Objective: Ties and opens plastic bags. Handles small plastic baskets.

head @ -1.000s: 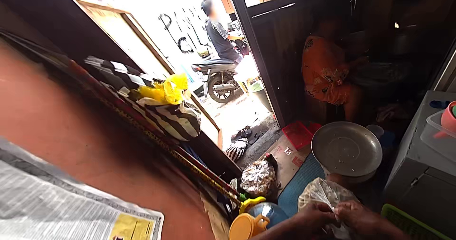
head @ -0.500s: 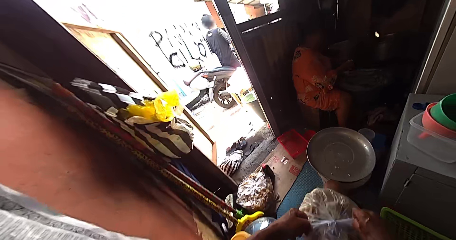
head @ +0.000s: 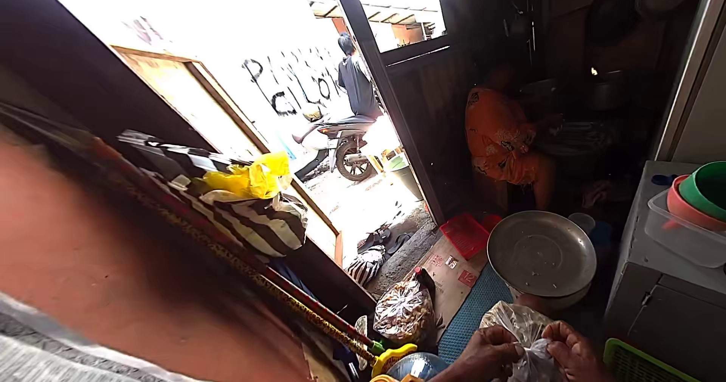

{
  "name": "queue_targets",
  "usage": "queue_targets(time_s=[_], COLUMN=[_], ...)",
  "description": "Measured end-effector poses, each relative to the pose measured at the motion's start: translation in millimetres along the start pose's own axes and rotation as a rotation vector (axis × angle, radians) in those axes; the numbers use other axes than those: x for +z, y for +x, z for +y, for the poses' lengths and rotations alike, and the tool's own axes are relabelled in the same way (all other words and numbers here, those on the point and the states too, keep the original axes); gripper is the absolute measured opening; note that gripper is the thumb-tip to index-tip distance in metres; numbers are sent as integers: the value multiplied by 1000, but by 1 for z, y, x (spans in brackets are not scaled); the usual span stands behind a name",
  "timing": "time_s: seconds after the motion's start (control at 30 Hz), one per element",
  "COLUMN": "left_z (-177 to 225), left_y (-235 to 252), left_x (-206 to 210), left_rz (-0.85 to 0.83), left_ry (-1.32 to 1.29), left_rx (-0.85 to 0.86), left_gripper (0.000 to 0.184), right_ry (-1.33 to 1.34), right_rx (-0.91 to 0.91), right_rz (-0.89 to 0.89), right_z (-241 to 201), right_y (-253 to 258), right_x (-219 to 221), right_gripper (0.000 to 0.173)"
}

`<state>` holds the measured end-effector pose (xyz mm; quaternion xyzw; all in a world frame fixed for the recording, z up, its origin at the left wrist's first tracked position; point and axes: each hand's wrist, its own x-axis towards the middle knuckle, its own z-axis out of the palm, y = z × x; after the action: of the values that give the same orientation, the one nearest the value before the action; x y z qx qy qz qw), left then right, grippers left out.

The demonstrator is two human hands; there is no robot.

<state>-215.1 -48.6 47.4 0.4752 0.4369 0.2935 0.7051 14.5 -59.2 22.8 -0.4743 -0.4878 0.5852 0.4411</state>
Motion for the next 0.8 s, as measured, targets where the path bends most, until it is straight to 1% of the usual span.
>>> queue_targets(time_s=[0.1,0.2,0.27,0.3,0.33,0.37,0.4,0.47,0.5,0.57,0.63,0.73,0.8], left_z=[-3,-3,-4,-5,-6,-9,-12,-15,-13,-4,12,53,79], left_y=[3,8,9,8,7,6,5,3,1,-4,-7,-11,-13], left_x=[3,10,16,17,16,13,8,-2,-5,-10,-19,-31,-38], left_rz=[158,302,333,310,242,123,-33,-324,-422,-512,-551,-592,-587], left_ry=[-94,-260,-401,-478,-552,-618,-662,-632,-570,-433,-327,-139,59], left_rx=[-21,-47,-62,-66,-68,-69,-77,-118,-141,-148,-77,71,138], left_gripper=[10,8,9,9,8,7,8,11,14,20,22,24,30], right_ry=[112,111,124,153,199,255,313,422,487,632,726,736,687], right_rx=[31,-66,-122,-111,-77,-23,39,178,233,271,227,162,140], right_rz=[20,133,203,215,205,170,118,-18,-84,-201,-310,-426,-424], right_z=[3,9,12,12,12,10,8,2,-1,-14,-38,-78,-90], right_y=[1,3,5,5,4,2,0,-6,-8,-9,-7,-7,-8], right_x=[2,4,7,8,9,10,9,8,7,3,-1,1,3], right_gripper=[15,16,17,17,18,18,19,20,21,23,23,21,16])
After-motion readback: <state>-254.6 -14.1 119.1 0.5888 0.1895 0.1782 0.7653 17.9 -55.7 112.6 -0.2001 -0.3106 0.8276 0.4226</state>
